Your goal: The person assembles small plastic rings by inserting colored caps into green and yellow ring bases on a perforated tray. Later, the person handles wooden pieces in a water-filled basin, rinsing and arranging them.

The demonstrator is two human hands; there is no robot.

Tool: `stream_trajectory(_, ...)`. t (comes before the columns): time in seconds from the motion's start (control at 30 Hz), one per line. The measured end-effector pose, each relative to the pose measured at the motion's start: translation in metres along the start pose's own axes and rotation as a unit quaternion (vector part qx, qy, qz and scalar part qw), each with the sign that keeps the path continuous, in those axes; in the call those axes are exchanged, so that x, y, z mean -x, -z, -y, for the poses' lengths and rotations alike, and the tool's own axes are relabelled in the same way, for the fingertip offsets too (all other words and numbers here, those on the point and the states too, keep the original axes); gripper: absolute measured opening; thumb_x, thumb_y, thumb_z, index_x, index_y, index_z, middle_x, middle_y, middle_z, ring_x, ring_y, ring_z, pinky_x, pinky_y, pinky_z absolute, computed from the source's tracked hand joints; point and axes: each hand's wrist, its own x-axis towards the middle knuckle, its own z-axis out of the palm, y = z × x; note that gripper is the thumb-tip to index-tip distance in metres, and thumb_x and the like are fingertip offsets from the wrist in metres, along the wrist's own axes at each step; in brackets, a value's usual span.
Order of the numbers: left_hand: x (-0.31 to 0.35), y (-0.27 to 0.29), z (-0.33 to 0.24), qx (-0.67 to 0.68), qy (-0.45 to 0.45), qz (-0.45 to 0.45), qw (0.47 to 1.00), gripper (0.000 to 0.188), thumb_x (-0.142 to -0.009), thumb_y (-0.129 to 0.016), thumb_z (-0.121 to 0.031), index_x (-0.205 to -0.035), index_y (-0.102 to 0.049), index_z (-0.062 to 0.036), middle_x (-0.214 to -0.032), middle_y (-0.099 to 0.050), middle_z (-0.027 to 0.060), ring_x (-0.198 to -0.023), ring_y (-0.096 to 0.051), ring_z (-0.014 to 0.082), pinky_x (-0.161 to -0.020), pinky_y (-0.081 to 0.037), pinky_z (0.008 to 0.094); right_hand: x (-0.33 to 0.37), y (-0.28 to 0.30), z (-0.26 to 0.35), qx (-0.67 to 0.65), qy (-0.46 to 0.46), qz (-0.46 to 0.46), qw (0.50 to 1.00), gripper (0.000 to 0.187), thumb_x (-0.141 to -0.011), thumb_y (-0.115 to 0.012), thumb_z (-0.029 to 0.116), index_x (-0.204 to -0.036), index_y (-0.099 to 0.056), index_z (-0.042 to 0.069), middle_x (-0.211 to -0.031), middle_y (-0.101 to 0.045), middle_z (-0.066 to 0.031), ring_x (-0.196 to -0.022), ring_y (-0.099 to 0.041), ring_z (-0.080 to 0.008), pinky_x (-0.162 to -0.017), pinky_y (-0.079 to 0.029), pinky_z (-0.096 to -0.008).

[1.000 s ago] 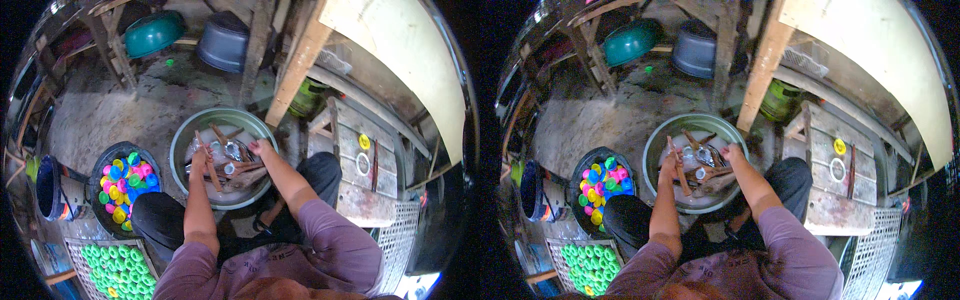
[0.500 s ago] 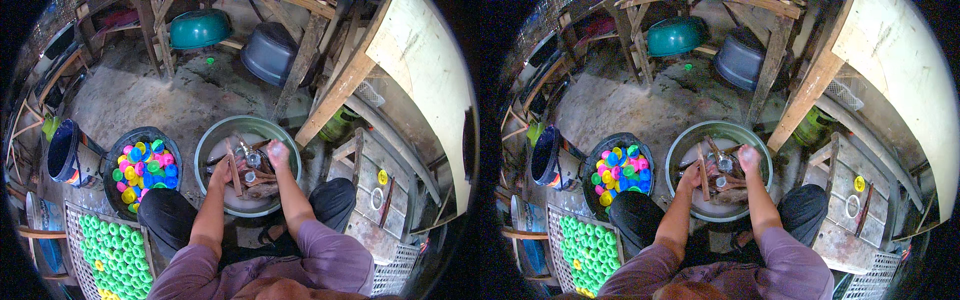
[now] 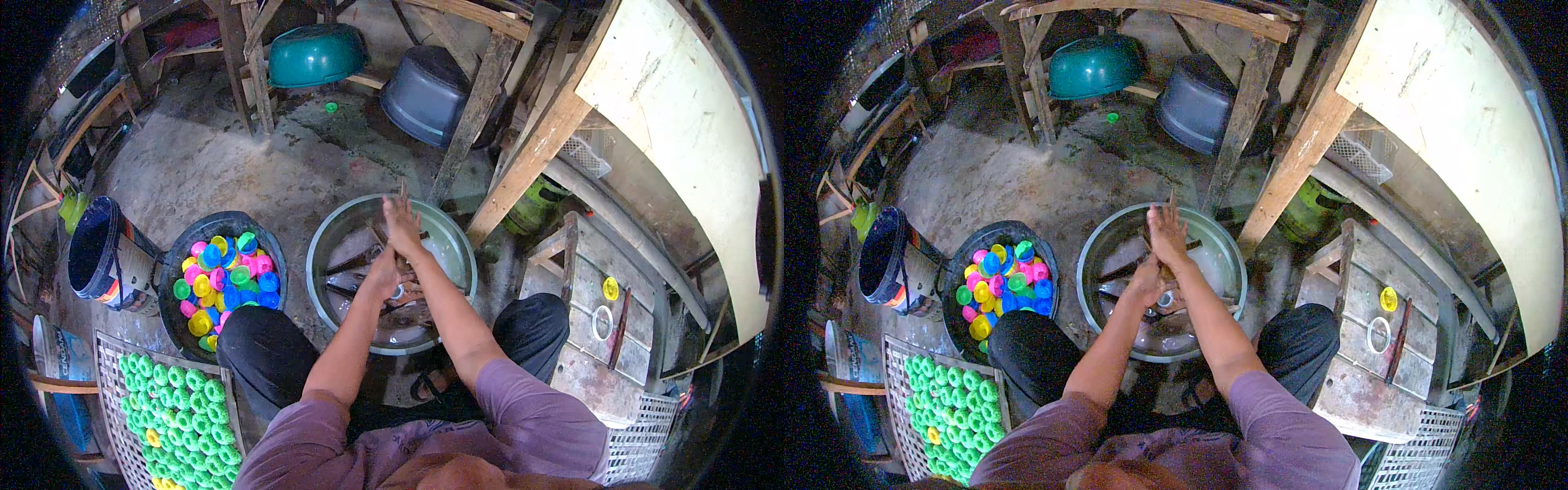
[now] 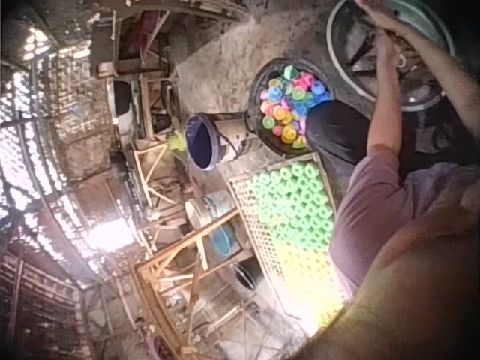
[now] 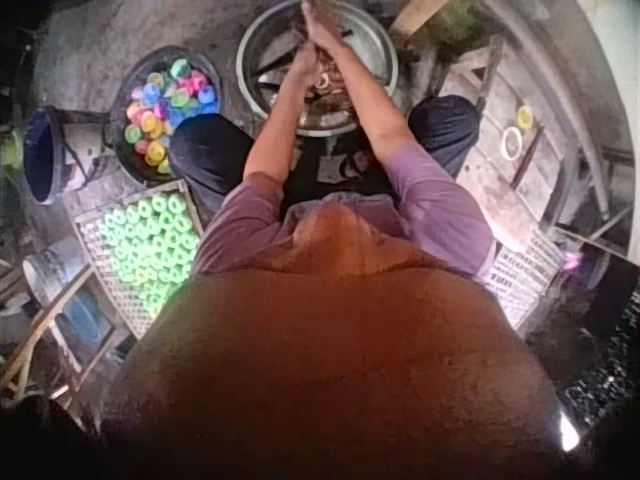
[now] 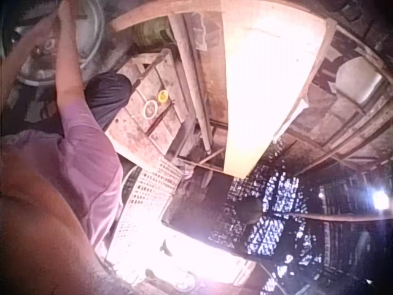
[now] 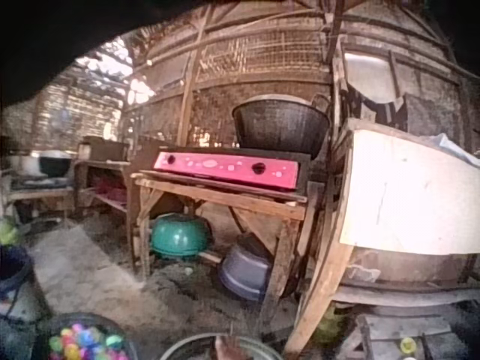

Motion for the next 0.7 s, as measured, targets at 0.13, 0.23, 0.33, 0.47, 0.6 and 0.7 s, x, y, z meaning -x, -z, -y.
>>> stream_trajectory(0.13,0.0,0.009,0.01,-0.16,-0.111,-0.097,0.976,0.038,-0.097,-0.045,-0.02,-0.131,-0.045,-0.004,-0.122,-0.056,0.0095,-0.104,-0.056,0.0216,-0.088,-0.045,0.0326,0.015,-0.016,-0.011,-0.197,-0.018,0.154,0.968,0.072,-0.093,-0.026,0.063,-0.145,-0.033,0.013,-0.144,-0.037,-0.0186,-0.137,-0.028,-0.0349,-0.112,-0.019,-0.049)
stream_trajectory(0.23,-0.005,0.032,0.024,-0.197,-0.165,-0.101,0.961,0.04,-0.091,-0.054,-0.015,-0.128,-0.048,0.0006,-0.117,-0.059,0.0112,-0.101,-0.057,0.0192,-0.087,-0.046,0.0355,0.047,-0.032,-0.008,-0.162,0.108,0.052,0.979,0.059,-0.097,-0.034,0.047,-0.141,-0.037,0.007,-0.14,-0.04,-0.0207,-0.136,-0.029,-0.0376,-0.112,-0.02,-0.0479)
stream_trajectory(0.33,-0.012,0.04,0.033,-0.369,-0.25,-0.103,0.889,0.037,-0.092,-0.054,-0.019,-0.121,-0.052,0.0029,-0.096,-0.064,0.0125,-0.082,-0.062,0.0188,-0.073,-0.05,0.0346,0.042,-0.026,-0.009,0.077,0.117,0.028,0.99,0.053,-0.097,-0.037,0.035,-0.136,-0.04,0.0,-0.143,-0.035,-0.0247,-0.138,-0.024,-0.0385,-0.112,-0.017,-0.0532)
stream_trajectory(0.47,-0.001,0.021,0.037,-0.396,-0.179,-0.091,0.896,0.033,-0.096,-0.047,-0.021,-0.119,-0.052,0.0022,-0.067,-0.059,0.0142,-0.055,-0.059,0.0231,-0.054,-0.046,0.038,-0.01,0.001,-0.028,0.228,0.022,-0.088,0.969,0.048,-0.096,-0.041,0.028,-0.132,-0.042,-0.003,-0.146,-0.028,-0.0249,-0.139,-0.021,-0.0376,-0.112,-0.019,-0.0501)
stream_trajectory(0.6,0.026,0.005,0.03,-0.485,-0.242,-0.063,0.838,0.04,-0.099,-0.043,-0.03,-0.119,-0.054,0.0021,-0.069,-0.061,0.018,-0.06,-0.061,0.0337,-0.057,-0.047,0.0431,-0.048,0.026,-0.073,-0.052,-0.057,-0.174,0.982,0.038,-0.095,-0.045,0.02,-0.123,-0.048,-0.004,-0.127,-0.049,-0.0233,-0.118,-0.047,-0.0356,-0.098,-0.038,-0.0432)
stream_trajectory(0.7,0.032,0.011,0.016,-0.536,-0.284,-0.069,0.792,0.039,-0.099,-0.041,-0.03,-0.115,-0.057,0.0012,-0.078,-0.064,0.0239,-0.073,-0.062,0.0424,-0.065,-0.047,0.0479,-0.063,0.035,-0.115,-0.016,-0.061,-0.427,0.902,0.026,-0.095,-0.047,0.02,-0.108,-0.056,-0.001,-0.088,-0.062,-0.01,-0.079,-0.06,-0.0237,-0.073,-0.051,-0.0366)
